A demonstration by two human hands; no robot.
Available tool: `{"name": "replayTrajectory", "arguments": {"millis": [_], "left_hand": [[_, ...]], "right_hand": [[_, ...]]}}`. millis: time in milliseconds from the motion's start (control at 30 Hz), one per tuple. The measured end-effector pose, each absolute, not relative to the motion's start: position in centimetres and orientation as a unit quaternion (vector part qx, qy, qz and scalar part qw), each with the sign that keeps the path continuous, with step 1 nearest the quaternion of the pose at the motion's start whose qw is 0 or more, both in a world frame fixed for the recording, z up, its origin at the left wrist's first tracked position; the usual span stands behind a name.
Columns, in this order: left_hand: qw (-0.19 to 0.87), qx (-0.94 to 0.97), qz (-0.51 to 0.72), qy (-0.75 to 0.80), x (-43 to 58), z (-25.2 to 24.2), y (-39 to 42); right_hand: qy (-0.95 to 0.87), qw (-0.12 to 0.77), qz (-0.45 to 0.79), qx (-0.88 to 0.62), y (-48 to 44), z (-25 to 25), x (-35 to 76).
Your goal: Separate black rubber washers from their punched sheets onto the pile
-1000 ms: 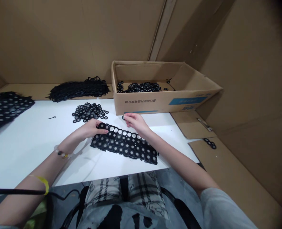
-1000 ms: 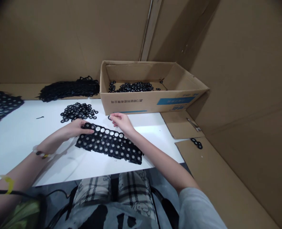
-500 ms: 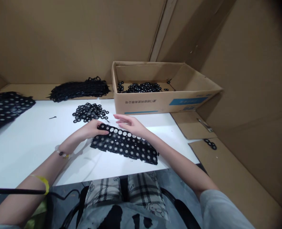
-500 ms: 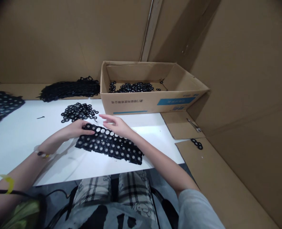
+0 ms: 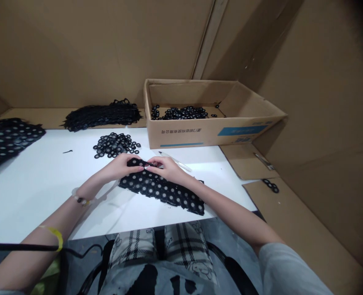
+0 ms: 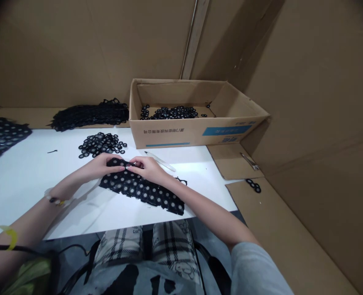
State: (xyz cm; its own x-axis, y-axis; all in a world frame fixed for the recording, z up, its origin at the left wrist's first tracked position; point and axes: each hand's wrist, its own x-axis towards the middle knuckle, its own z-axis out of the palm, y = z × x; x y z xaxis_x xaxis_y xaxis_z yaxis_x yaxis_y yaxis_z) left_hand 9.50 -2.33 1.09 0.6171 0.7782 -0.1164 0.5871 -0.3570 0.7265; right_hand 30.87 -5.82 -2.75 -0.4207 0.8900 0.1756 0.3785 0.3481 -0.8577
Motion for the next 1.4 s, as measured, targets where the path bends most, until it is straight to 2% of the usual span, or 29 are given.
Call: {"name": "replayTrajectory", "arguments": {"millis": [133, 233, 333, 433, 500, 700, 867, 1200, 1267, 1400], "left_hand": [[0.371, 0.795, 0.219, 0.428, 9.7, 0.5, -2.4], [0.264, 0.819, 0.291, 0.418, 9.8, 0.6, -2.7], [0.132, 0.874, 0.275, 0.377, 10.0, 1.0, -3.2], [0.086, 0.902, 0.229, 0.356, 10.1, 1.2, -3.6], [0.08, 0.9, 0.219, 0.368, 10.2, 1.1, -3.7], [0.147, 0.906, 0.189, 0.349, 10.3, 1.0, -3.6], [0.116, 0.916, 0.167, 0.345, 10.5, 0.6, -3.6], [0.2, 0.804, 0.28, 0.484, 8.9, 0.5, -1.5], [0.163, 0.757, 0.317, 0.547, 7.4, 0.5, 0.0], [-0.004, 0.738, 0.294, 0.608, 5.0, -0.3, 2.1]], "right_hand": [[-0.717, 0.355, 0.421, -0.428, -5.7, -2.8, 30.7], [-0.697, 0.362, 0.448, -0.428, -5.4, -3.2, 30.8], [-0.675, 0.363, 0.483, -0.424, -5.1, -3.4, 30.8], [-0.669, 0.36, 0.505, -0.41, -5.1, -3.3, 30.9], [-0.677, 0.359, 0.501, -0.401, -5.1, -3.1, 30.9], [-0.716, 0.351, 0.466, -0.384, -5.5, -2.5, 30.9], [-0.739, 0.339, 0.433, -0.39, -5.8, -2.6, 30.9], [-0.682, 0.361, 0.413, -0.483, -5.3, -2.8, 31.2], [-0.671, 0.368, 0.398, -0.505, -5.3, -2.7, 31.5], [-0.67, 0.365, 0.386, -0.518, -5.4, -2.2, 31.8]]}}
